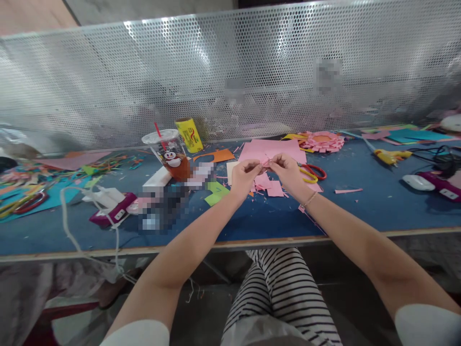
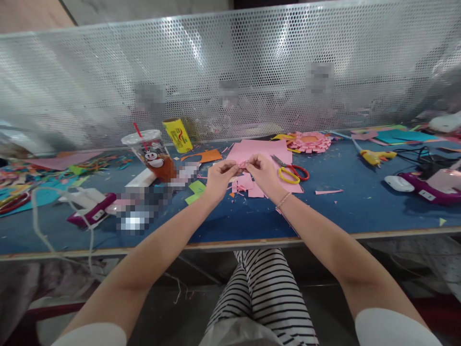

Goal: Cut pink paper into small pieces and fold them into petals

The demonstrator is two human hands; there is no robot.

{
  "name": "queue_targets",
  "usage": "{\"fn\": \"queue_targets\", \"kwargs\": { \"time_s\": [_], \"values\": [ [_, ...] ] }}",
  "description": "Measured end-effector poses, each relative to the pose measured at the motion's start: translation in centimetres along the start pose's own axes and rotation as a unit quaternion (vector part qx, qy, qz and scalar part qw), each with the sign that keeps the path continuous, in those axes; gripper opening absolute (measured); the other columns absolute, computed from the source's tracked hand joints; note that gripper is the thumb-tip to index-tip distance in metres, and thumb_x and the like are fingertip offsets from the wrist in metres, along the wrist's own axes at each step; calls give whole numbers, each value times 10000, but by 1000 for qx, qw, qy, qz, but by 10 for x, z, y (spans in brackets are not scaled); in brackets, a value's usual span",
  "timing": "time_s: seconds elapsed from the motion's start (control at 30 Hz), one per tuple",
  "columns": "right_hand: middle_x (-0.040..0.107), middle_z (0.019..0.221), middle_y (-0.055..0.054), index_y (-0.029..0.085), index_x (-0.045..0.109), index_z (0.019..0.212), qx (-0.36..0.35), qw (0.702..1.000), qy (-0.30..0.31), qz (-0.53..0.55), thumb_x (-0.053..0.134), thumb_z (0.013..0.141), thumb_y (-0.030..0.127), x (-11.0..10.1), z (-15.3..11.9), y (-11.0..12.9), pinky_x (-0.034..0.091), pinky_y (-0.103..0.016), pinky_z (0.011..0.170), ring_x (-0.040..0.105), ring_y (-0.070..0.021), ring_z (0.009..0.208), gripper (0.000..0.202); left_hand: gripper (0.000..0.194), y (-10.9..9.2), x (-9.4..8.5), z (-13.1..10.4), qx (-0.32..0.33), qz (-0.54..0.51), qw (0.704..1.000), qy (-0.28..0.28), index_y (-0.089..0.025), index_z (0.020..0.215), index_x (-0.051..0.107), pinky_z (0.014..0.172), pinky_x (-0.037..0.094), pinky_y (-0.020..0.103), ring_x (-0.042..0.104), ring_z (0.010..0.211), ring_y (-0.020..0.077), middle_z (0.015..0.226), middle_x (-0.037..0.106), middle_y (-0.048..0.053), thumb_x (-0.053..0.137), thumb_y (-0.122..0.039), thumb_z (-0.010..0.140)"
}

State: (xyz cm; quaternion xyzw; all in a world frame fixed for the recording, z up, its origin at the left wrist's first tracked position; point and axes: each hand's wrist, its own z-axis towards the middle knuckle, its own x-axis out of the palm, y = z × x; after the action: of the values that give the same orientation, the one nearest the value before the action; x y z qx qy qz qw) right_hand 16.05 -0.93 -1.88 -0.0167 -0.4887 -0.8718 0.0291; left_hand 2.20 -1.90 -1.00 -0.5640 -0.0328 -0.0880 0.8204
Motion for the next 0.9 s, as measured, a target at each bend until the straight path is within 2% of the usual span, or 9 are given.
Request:
{"fn": "queue_targets", "kwargs": {
  "time_s": [0.27, 0.47, 0.7, 0.9],
  "values": [
    [557, 662, 26, 204, 475, 709, 17, 1000, -12, 23, 609, 693, 295, 1, 1, -2, 508, -290, 665, 582, -109, 647, 162, 169, -3, 2, -2, 43, 28, 999, 18, -138, 763, 663, 736, 507, 315, 631, 688, 140, 717, 664, 35, 675, -249, 636],
    [564, 661, 23, 199, 482, 710, 12, 1000, -5, 14, 612, 697, 283, 0, 0, 0, 503, -285, 677, 583, -105, 655, 155, 154, -5, 2, -3, 61, 45, 997, 12, -147, 730, 653, 724, 503, 304, 622, 678, 132, 703, 653, 24, 689, -246, 618],
    [505, 624, 56, 201, 467, 699, 27, 996, -23, 78, 631, 683, 271, 5, -1, 1, 487, -238, 637, 543, -70, 596, 178, 310, -2, 2, -3, 90, 72, 993, -6, -164, 900, 628, 672, 498, 272, 611, 706, 132, 761, 644, 33, 693, -245, 608],
    [492, 613, 60, 199, 459, 678, 39, 992, -27, 120, 647, 670, 255, 9, -2, 3, 463, -218, 592, 516, -60, 573, 196, 275, -2, 1, -2, 83, 72, 994, 2, -155, 875, 622, 650, 488, 259, 596, 701, 124, 781, 637, 46, 679, -247, 622]
  ]
}}
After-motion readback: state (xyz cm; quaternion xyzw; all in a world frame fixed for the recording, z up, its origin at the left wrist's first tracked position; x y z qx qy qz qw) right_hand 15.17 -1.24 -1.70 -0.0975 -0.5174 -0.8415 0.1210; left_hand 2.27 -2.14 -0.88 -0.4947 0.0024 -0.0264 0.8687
